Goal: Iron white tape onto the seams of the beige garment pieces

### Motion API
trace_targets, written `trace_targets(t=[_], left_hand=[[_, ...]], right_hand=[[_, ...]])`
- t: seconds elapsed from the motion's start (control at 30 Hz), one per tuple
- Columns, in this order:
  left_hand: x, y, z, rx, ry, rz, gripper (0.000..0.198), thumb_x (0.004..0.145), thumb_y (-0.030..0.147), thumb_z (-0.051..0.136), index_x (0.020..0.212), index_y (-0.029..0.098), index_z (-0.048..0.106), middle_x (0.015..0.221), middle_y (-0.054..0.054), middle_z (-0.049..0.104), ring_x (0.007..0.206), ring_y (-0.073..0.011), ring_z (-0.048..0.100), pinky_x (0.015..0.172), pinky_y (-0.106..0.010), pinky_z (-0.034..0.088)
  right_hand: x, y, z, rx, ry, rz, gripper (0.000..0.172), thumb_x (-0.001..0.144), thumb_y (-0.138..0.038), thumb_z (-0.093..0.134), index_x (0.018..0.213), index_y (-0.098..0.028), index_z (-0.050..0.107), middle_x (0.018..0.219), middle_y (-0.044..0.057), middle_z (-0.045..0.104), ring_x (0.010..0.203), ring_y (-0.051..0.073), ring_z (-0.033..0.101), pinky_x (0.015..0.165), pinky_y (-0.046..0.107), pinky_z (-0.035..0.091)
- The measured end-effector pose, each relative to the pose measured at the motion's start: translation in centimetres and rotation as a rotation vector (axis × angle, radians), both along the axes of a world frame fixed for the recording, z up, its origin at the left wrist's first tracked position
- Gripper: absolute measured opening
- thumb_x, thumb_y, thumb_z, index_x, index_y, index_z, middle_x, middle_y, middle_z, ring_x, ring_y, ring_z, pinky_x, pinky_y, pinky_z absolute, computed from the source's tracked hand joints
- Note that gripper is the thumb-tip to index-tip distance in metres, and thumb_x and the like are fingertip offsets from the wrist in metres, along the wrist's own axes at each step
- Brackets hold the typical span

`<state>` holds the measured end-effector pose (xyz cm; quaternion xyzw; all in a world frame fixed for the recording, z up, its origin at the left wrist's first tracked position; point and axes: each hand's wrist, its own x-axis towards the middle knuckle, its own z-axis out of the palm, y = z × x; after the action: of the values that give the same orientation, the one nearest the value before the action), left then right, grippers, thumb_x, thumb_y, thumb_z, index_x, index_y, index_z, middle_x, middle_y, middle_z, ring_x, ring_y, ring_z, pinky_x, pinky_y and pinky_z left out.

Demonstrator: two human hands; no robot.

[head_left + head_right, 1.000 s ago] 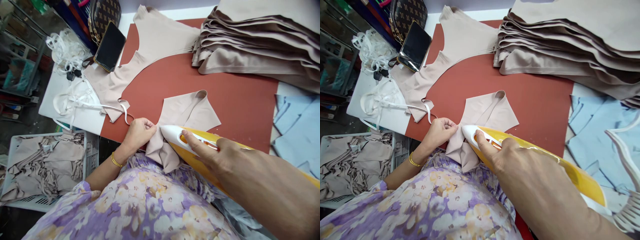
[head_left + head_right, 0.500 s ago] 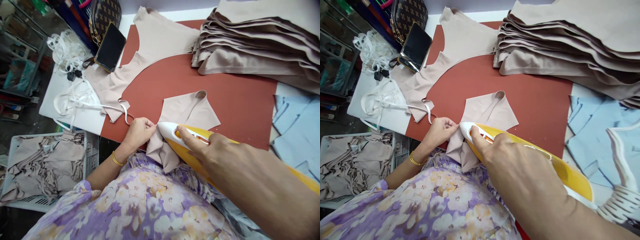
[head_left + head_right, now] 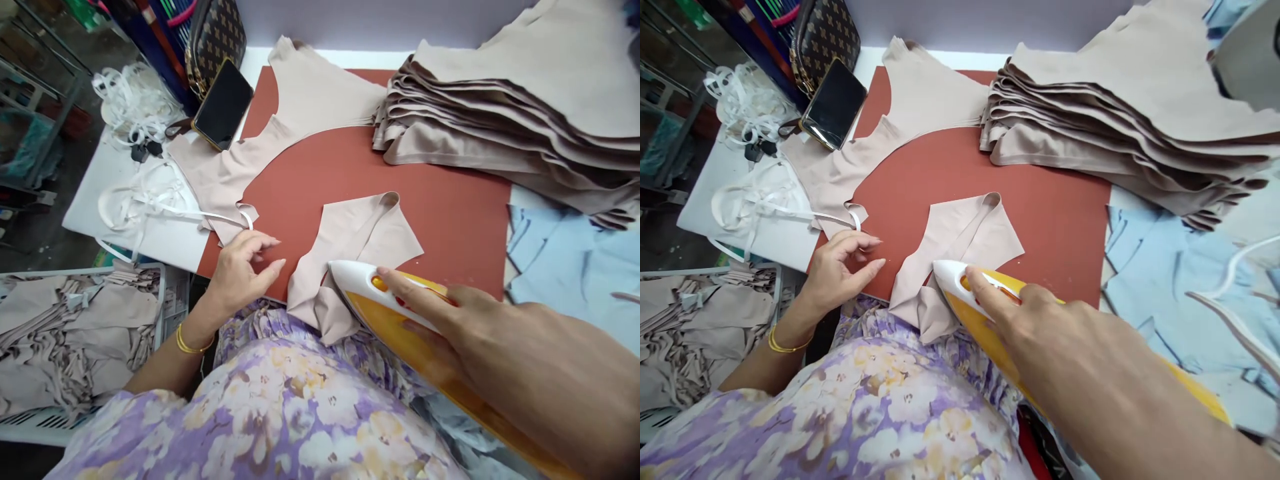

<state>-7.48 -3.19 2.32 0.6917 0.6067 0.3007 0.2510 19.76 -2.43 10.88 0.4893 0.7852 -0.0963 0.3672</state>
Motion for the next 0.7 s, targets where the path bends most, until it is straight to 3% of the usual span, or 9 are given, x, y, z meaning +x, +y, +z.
trace_targets(t=[0.13,0.23,0.4,0.6,0.7], left_hand=[[2.5,2.5,0.7,0.020,0.027,-0.334,0.044,0.076,0.032,0.077,0.115,0.016,0.065,0.115,-0.011,0.065,0.110,-0.0226,0.060,0.093,-0.035,0.050],[4.3,4.7,1.0,-0.104,0.038,-0.479,0.037,0.070,0.033,0.083,0.101,0.018,0.070,0.103,-0.007,0.069,0.101,-0.0221,0.061,0.093,-0.035,0.046],[5.0,7.0,1.4,-0.256,0.066,-0.479,0.029,0.057,0.029,0.091,0.077,0.020,0.072,0.074,0.000,0.066,0.079,-0.0179,0.059,0.077,-0.029,0.043],[4.9,8.3,1.9,-0.332,0.097,-0.454,0.029,0.050,0.024,0.093,0.070,0.018,0.073,0.072,-0.002,0.067,0.069,-0.0171,0.057,0.066,-0.028,0.038],[4.8,8.8,1.9,-0.376,0.071,-0.447,0.029,0.048,0.022,0.093,0.069,0.019,0.073,0.073,-0.003,0.068,0.071,-0.0185,0.059,0.068,-0.028,0.040]], right_hand=[[-2.2,0.7,-0.2,0.086,0.064,0.124,0.075,0.088,-0.009,0.044,0.154,-0.038,0.023,0.080,0.001,0.062,0.055,0.018,0.063,0.041,0.025,0.012],[-3.3,1.0,-0.9,0.123,-0.014,0.247,0.079,0.086,-0.005,0.041,0.156,-0.035,0.020,0.071,-0.001,0.057,0.047,0.015,0.058,0.038,0.026,0.009],[-3.6,1.1,-1.6,0.133,-0.040,0.242,0.080,0.087,-0.010,0.044,0.157,-0.037,0.017,0.068,-0.002,0.052,0.044,0.014,0.056,0.037,0.026,0.007],[-4.2,1.7,-1.5,0.137,-0.045,0.200,0.081,0.087,-0.011,0.042,0.157,-0.042,0.012,0.066,-0.002,0.050,0.042,0.015,0.054,0.037,0.025,0.006],[-4.4,1.8,-1.5,0.180,-0.026,0.201,0.078,0.087,-0.011,0.044,0.155,-0.042,0.022,0.064,-0.001,0.050,0.042,0.015,0.054,0.037,0.024,0.004]])
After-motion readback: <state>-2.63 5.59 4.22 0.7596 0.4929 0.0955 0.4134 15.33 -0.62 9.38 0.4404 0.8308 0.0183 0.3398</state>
